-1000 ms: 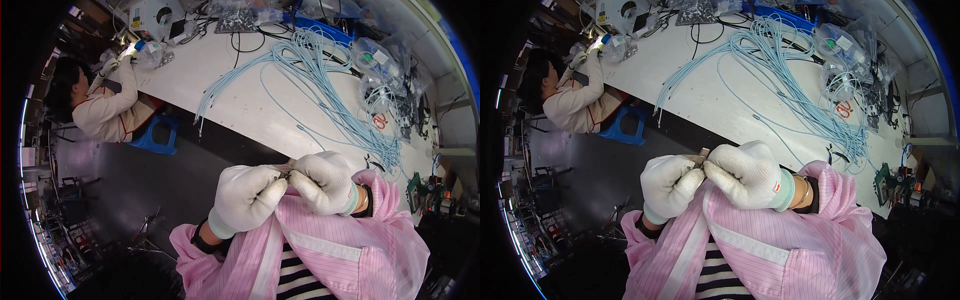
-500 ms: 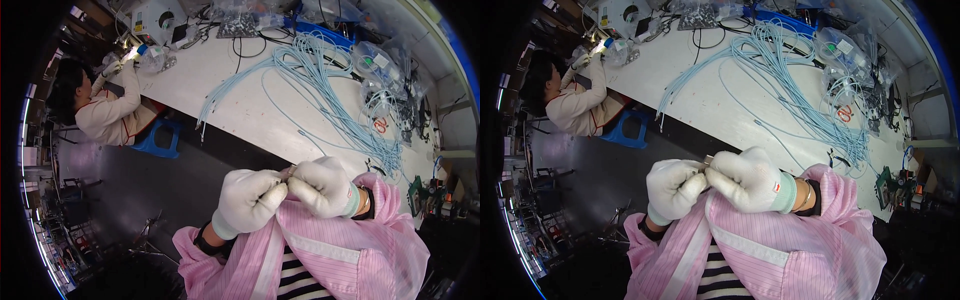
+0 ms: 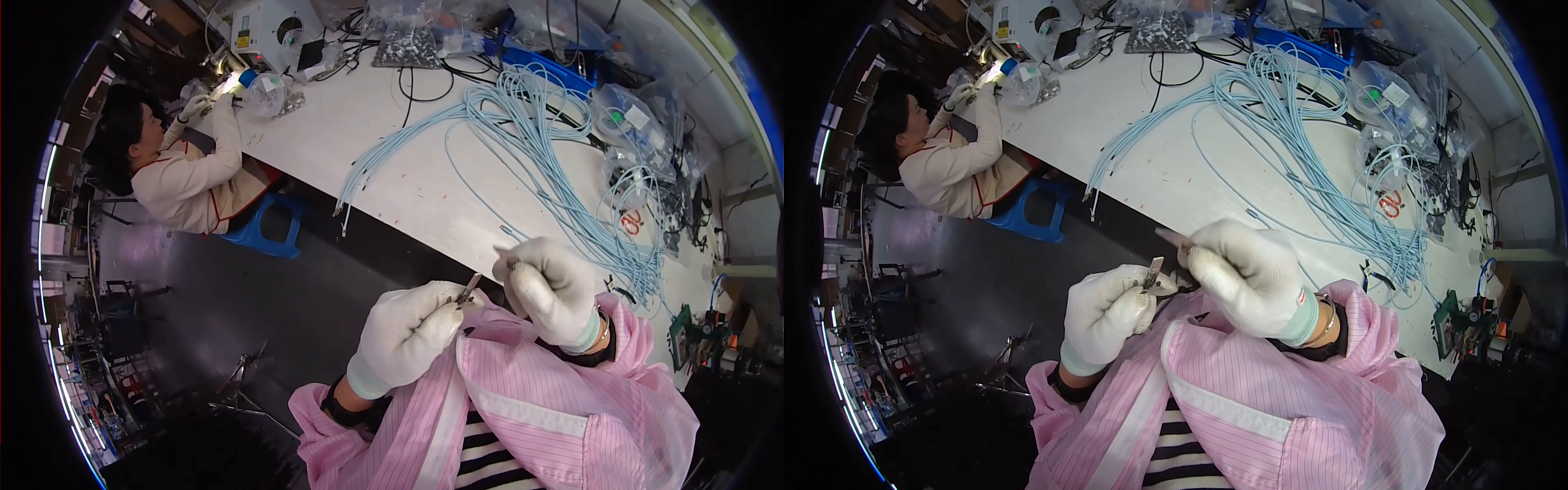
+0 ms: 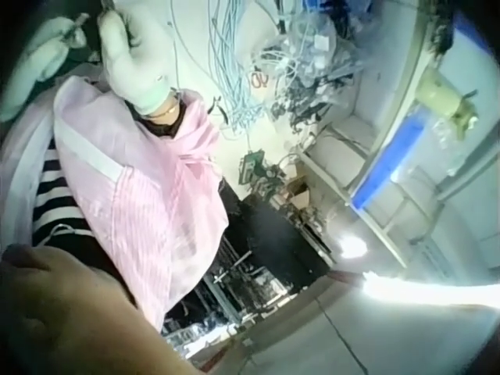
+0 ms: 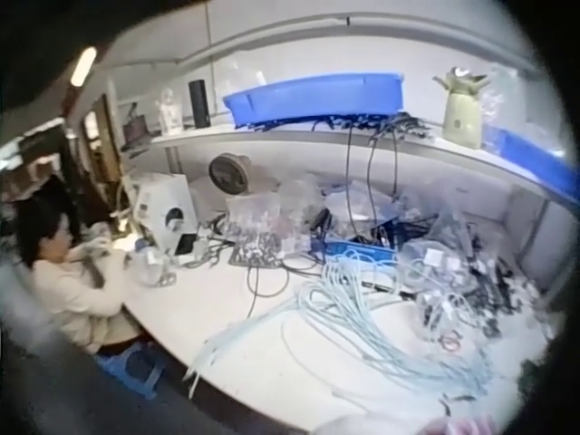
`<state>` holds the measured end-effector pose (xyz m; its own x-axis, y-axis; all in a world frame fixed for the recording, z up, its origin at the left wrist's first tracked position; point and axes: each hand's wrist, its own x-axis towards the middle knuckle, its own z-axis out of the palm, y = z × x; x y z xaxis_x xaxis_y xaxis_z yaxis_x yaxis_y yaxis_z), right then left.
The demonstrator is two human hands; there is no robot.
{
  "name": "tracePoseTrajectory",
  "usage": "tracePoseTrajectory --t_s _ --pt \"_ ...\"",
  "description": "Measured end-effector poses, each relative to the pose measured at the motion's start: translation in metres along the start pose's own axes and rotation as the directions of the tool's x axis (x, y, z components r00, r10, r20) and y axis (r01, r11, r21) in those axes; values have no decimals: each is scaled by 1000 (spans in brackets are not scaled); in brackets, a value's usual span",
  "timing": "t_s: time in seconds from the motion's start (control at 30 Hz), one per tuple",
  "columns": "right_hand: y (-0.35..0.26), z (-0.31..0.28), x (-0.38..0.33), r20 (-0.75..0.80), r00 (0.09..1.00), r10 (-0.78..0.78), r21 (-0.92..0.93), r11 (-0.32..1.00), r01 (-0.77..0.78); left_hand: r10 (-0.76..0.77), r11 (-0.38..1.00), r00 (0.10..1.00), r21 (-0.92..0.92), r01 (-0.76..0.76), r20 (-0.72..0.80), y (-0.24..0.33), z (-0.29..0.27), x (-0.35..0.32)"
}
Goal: The person picks up a cable from a pile, pulls a connector from a bag, and joins them. They then use a small blade to trim the connector before setting the cable aside.
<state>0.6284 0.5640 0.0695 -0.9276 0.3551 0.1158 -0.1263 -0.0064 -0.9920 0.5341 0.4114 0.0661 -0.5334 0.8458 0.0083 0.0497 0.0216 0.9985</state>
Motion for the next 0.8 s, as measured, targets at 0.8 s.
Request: tracePoseTrajectory --t_s 0.8 --pt "24 120 52 264 964 18 32 999 -27 -215 865 930 -501 39 -299 -22 -96 -64"
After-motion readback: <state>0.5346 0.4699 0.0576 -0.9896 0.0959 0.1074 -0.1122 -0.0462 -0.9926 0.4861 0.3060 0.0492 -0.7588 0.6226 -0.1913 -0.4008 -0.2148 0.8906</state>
